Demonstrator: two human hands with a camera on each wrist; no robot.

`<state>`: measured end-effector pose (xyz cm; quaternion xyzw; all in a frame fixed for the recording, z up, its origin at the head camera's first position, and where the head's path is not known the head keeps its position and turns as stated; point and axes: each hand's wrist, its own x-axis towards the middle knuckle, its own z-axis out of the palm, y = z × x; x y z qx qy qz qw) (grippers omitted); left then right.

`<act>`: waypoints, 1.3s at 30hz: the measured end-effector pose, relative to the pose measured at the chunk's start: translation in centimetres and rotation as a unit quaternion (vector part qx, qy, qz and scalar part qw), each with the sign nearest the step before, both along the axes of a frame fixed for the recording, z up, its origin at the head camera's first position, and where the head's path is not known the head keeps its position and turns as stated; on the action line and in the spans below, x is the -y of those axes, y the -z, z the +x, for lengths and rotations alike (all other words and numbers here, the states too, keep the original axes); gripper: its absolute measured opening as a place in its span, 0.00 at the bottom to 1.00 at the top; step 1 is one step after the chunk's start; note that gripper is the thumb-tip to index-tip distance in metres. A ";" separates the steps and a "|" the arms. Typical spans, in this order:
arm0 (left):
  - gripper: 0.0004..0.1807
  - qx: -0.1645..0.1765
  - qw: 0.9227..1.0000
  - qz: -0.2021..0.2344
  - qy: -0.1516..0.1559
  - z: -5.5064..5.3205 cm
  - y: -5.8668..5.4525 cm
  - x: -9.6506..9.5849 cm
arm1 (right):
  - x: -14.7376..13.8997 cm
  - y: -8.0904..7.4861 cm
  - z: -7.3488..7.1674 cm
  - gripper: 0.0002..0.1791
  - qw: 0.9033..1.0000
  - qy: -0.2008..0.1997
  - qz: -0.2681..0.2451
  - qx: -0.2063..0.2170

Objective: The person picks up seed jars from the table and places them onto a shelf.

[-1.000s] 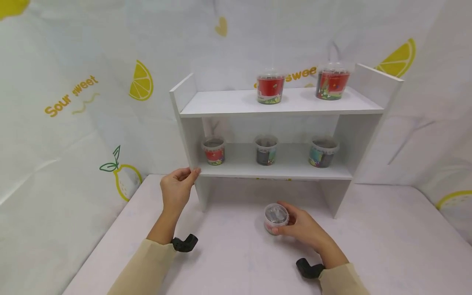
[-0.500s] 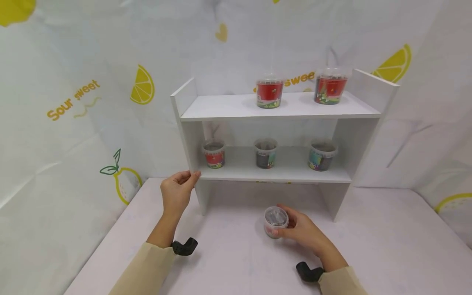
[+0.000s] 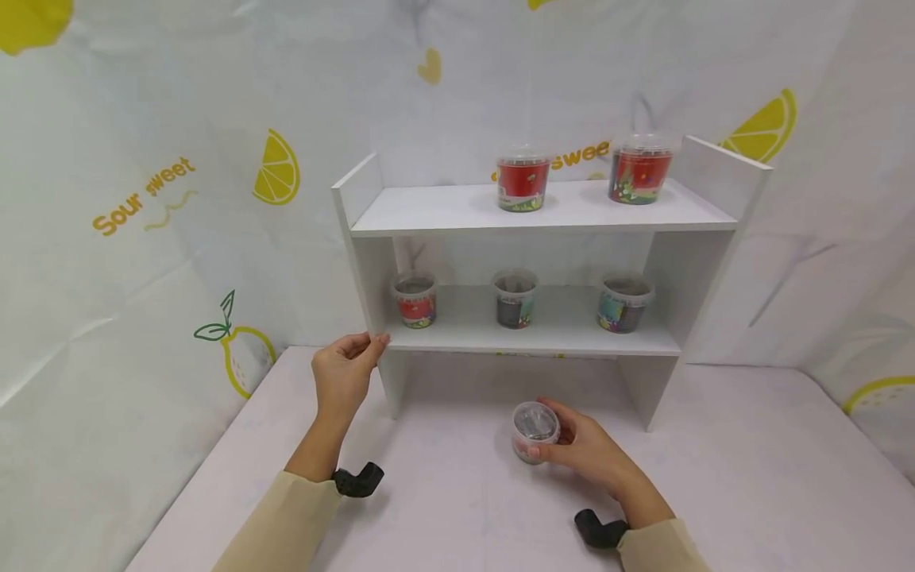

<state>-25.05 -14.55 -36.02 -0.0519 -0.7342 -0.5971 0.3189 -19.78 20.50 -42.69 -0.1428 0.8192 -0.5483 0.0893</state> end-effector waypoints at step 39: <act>0.16 0.002 1.000 0.003 0.001 -0.2 0.3 0.2 | 4.4 -8.6 2.6 0.31 0.973 -0.057 -0.114 -0.191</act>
